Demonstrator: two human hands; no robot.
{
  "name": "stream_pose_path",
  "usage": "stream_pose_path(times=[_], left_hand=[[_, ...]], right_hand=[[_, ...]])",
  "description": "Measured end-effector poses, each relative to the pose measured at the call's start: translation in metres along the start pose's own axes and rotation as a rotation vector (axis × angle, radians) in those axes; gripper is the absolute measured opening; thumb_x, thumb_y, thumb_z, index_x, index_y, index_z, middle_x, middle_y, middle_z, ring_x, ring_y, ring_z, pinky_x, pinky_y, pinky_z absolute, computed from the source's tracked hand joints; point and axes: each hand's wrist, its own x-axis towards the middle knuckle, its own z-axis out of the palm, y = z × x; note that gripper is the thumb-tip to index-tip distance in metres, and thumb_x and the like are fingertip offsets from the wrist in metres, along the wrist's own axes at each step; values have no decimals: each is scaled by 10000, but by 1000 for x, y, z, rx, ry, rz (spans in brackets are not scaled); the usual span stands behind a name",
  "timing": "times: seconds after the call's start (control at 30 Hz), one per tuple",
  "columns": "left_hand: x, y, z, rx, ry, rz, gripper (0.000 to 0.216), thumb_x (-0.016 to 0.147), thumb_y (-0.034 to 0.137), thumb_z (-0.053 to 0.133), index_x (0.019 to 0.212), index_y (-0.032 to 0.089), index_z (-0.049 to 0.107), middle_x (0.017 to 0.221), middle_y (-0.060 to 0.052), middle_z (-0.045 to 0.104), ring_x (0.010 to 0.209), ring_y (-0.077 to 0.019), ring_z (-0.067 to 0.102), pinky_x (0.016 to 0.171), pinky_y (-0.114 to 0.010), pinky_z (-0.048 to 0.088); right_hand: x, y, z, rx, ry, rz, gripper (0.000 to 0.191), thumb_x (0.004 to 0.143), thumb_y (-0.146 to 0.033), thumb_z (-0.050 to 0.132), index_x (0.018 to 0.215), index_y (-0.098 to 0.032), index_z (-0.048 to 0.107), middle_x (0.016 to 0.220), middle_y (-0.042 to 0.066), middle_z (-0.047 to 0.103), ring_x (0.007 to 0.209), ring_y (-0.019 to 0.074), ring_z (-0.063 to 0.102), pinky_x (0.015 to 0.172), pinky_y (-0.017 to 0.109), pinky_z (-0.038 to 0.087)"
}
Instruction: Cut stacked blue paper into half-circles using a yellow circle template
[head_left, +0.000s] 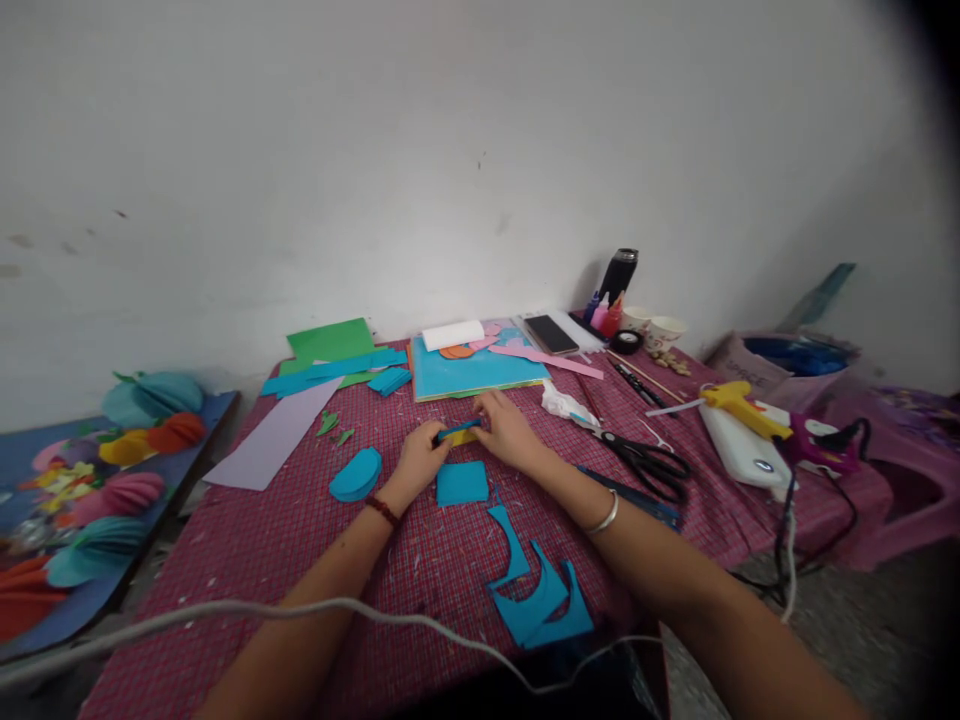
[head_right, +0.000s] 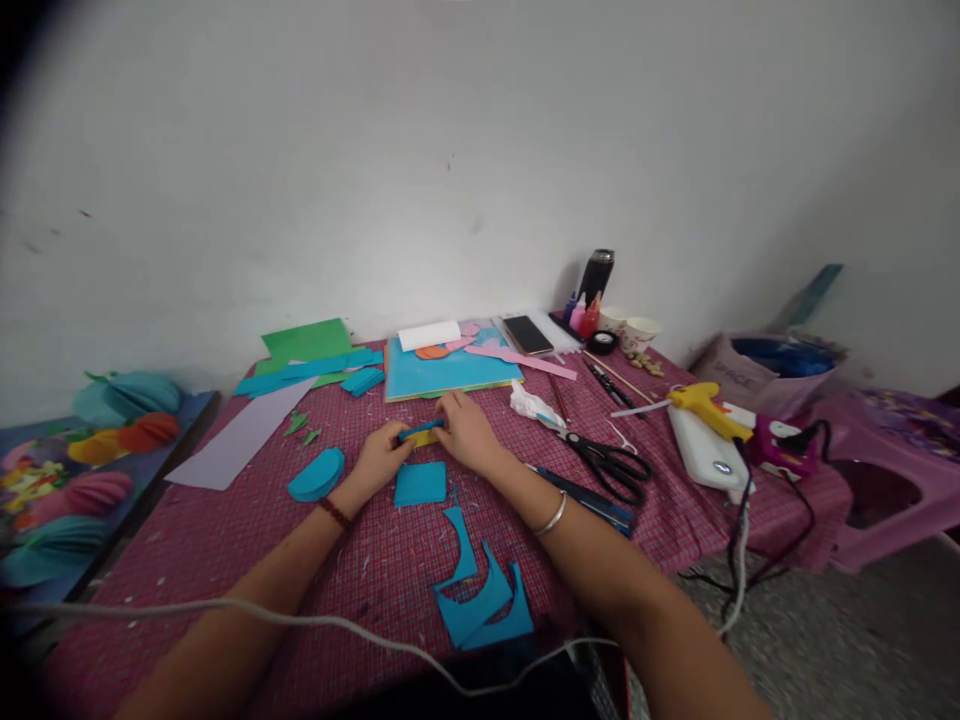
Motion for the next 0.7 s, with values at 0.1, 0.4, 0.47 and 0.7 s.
stream_pose_path(times=[0.1, 0.4, 0.47, 0.7], left_hand=[[0, 3, -3, 18, -1, 50, 65, 737, 150, 580, 715, 181, 633, 738, -6, 556, 731, -151, 521, 663, -263, 398], [8, 2, 2, -72, 38, 25, 205, 680, 47, 557, 828, 174, 621, 796, -8, 558, 666, -122, 544, 572, -226, 427], [7, -1, 5, -75, 2, 4, 296, 654, 20, 548, 897, 174, 615, 729, 11, 565, 603, -115, 534, 541, -219, 420], [5, 4, 4, -38, -12, -32, 69, 729, 132, 553, 760, 171, 600, 618, 23, 544, 587, -123, 514, 529, -221, 385]], right_hand=[[0, 4, -1, 1, -89, 93, 359, 715, -220, 695, 1040, -166, 553, 953, 48, 543, 837, 163, 517, 742, 271, 402], [3, 6, 3, -13, -200, 91, 98, 768, -150, 588, 680, -154, 545, 684, -2, 520, 648, 119, 456, 587, 224, 274], [1, 8, 3, -6, -235, 82, 76, 754, -157, 605, 691, -154, 562, 678, -1, 543, 646, 121, 469, 587, 224, 268], [2, 11, 4, 24, -264, 83, 80, 750, -191, 622, 698, -140, 588, 679, 13, 564, 641, 127, 470, 579, 229, 257]])
